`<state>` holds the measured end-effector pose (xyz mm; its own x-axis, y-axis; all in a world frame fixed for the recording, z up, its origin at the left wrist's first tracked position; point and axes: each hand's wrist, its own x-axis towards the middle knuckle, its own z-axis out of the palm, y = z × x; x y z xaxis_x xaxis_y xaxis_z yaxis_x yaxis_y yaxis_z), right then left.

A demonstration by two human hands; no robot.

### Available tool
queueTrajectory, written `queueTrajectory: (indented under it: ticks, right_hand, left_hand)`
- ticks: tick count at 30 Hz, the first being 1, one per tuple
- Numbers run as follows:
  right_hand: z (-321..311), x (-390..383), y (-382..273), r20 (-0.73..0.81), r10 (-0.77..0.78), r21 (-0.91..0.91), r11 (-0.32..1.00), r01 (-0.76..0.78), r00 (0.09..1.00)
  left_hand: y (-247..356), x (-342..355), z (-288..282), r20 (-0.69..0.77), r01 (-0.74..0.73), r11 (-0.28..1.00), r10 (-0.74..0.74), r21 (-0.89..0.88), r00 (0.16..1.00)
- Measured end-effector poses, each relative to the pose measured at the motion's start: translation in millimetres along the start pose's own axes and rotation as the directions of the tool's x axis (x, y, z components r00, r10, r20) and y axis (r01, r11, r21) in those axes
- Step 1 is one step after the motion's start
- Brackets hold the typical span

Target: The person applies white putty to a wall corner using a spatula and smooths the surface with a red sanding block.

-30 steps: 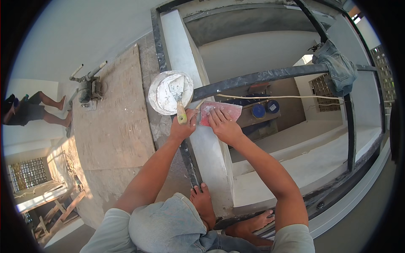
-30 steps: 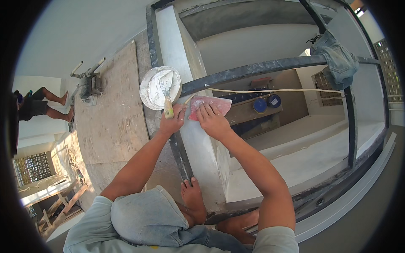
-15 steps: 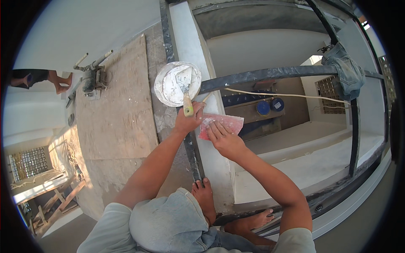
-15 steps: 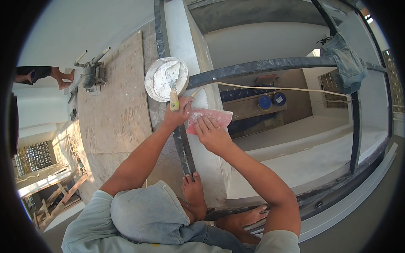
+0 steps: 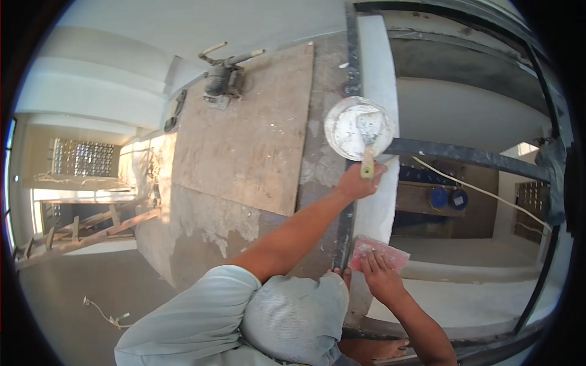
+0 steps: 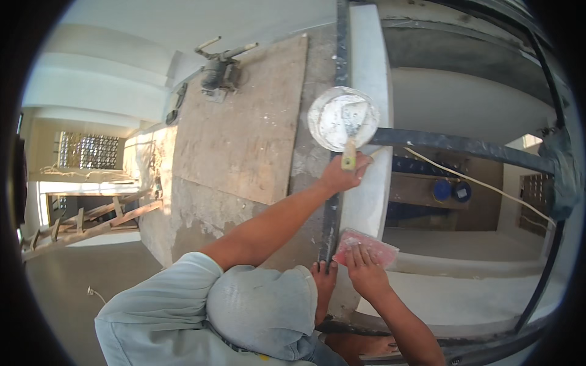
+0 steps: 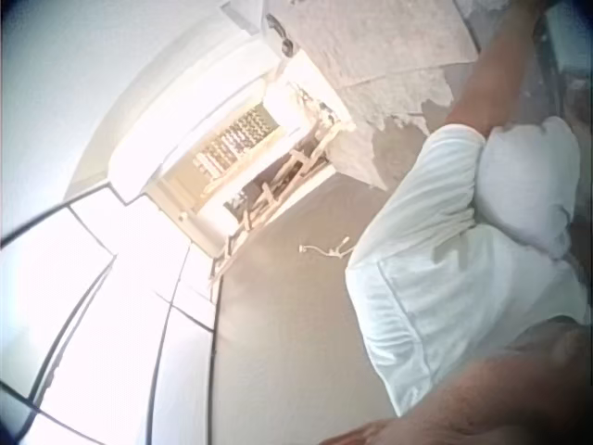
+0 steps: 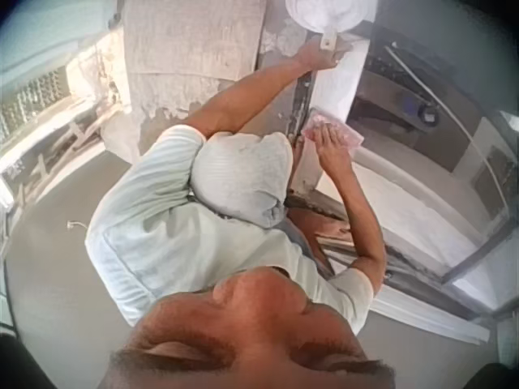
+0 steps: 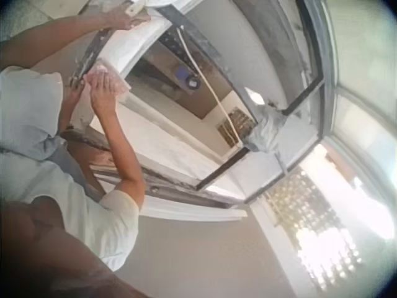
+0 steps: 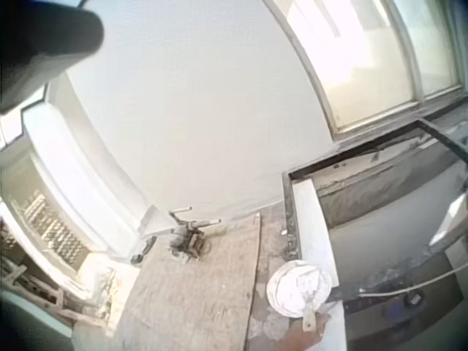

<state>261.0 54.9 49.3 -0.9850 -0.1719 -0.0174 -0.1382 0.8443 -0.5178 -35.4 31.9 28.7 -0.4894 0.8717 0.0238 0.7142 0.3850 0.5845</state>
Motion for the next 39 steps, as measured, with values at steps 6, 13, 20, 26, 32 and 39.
queueTrajectory:
  ticks: [6,13,20,26,32,39]
  right_hand:
    - [6,8,64,-0.084,0.144,-0.121,0.981,-0.153,0.986]
    - [16,-23,10,-0.057,-0.045,0.004,0.999,0.045,0.997]
    - [-96,-17,62,-0.155,0.457,0.594,0.752,-0.287,0.876]
    - [-97,-36,151,-0.286,0.850,0.958,0.261,0.118,0.441]
    - [-23,-29,179,-0.030,0.850,0.985,0.116,-0.131,0.527]
    - [49,55,189,-0.242,0.827,0.951,0.305,-0.044,0.508]
  left_hand:
    - [32,3,10,0.124,0.354,0.836,-0.334,-0.419,0.934]
    - [34,-4,-21,0.213,0.406,0.816,-0.347,-0.412,0.913]
    - [-5,-3,19,0.103,0.265,0.919,-0.245,-0.290,0.964]
    - [-11,4,5,-0.148,-0.215,0.977,0.214,0.012,0.965]
    - [1,12,20,-0.126,-0.261,0.965,0.260,0.003,0.957]
    - [2,9,13,-0.086,-0.239,0.970,0.243,0.054,0.966]
